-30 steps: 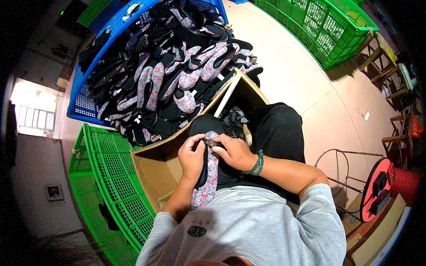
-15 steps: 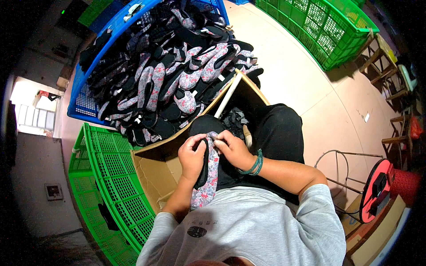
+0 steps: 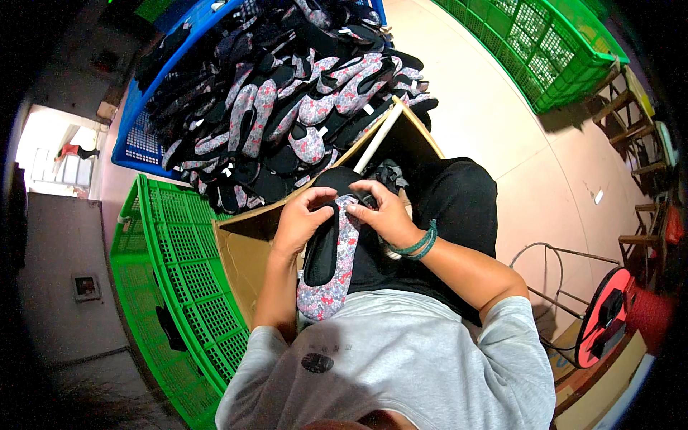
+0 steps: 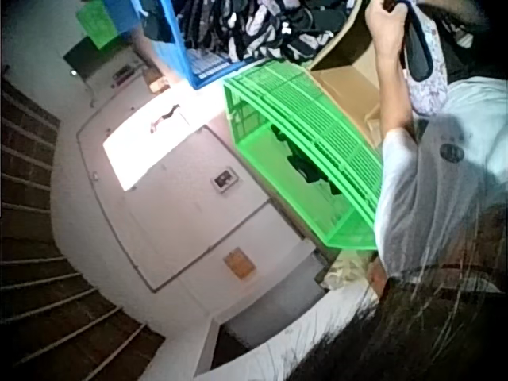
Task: The person sits on the floor and sews the upper fabric onto the sole of a slipper using a needle and thread. They handle multiple slippers from a blue crate, stitching the edges and occasionally adjusting the fabric. Another person briefly assists by sorting slippers in the background.
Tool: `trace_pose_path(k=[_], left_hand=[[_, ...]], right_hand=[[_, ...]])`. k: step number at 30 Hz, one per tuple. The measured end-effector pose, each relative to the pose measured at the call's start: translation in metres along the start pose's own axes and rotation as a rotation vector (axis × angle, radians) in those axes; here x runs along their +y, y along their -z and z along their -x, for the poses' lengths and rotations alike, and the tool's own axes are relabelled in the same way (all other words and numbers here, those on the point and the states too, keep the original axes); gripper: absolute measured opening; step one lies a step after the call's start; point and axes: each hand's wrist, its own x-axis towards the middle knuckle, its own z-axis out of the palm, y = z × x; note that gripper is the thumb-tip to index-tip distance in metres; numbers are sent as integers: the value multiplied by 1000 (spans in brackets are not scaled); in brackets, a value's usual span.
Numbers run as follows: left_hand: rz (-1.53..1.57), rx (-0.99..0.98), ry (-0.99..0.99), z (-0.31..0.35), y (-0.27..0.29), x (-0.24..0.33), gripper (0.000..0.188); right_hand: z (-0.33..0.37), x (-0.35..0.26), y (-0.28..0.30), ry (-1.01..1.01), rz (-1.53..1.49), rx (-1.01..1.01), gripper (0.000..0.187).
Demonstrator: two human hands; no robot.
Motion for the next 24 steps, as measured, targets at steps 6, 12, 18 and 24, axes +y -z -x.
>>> trace_pose_path(k=[6, 12, 18, 24], left_hand=[[-122, 13, -38, -9, -5, -12, 22], [-127, 1, -5, -4, -5, 5, 23], [-169, 7, -18, -3, -3, 7, 24], [-210, -22, -61, 7, -2, 4, 31]], right_hand=[[-2, 6, 1, -31, 53, -4, 11], [-14, -2, 13, -179, -109, 165, 14], [-12, 7, 17, -30, -41, 19, 21], [-1, 4, 8, 100, 202, -107, 39]])
